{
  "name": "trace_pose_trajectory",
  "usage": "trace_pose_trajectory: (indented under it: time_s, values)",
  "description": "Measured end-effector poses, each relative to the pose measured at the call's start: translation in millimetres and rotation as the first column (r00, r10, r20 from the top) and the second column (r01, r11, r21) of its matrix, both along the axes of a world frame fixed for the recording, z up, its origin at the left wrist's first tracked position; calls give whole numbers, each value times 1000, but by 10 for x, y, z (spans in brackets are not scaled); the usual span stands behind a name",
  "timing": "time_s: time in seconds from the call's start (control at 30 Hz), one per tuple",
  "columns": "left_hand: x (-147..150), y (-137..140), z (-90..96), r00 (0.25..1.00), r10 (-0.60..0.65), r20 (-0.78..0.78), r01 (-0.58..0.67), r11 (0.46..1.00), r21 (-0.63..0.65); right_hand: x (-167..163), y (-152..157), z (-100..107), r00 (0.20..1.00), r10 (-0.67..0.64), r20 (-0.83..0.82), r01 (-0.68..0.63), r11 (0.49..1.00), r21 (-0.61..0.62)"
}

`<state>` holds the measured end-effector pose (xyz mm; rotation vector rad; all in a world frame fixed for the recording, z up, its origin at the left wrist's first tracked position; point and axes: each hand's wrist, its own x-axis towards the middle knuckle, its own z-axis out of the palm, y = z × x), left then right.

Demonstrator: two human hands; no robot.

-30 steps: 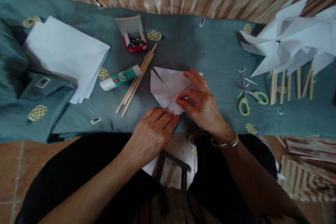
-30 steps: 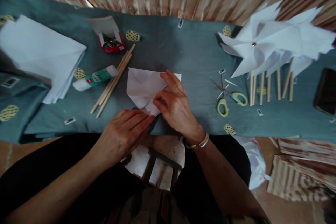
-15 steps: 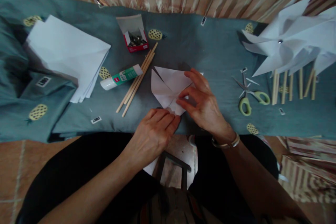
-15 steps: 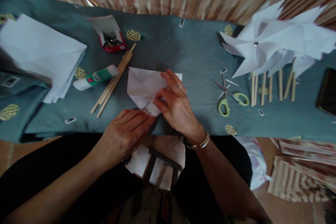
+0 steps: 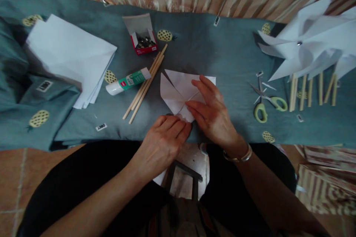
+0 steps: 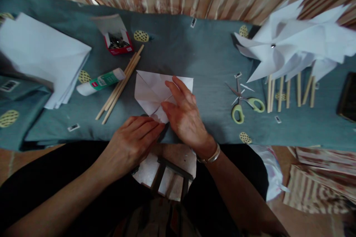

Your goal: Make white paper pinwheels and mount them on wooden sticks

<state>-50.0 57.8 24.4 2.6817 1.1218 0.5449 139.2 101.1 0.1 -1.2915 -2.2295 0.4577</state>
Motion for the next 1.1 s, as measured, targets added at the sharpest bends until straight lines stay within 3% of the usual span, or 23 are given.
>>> trace_pose_trajectory:
  time_s: [0.3,0.53,0.7,0.8,0.9,1.1]
  values:
    - [8,26,18,999,36,-18,-36,999,-14,-102,-211,-90,998,-3,-63,-1,998,-61]
    - [17,50,-71,999,41,-15,-40,997,68,-24,-211,-68,995,13,-96,-22,995,-99]
    - [18,49,-85,999,32,-27,-29,997,78,171,0,11,989,-19,-145,8,997,-79]
    - [14,48,-66,999,27,-36,-25,997,73,237,231,-14,990,-127,-59,126,992,-27]
    - [-8,58,-48,999,23,-37,-21,997,73,278,411,-43,990,-144,16,144,990,-8]
    - [-134,161,-53,999,36,-24,-33,996,88,405,428,49,987,-155,38,155,988,-10]
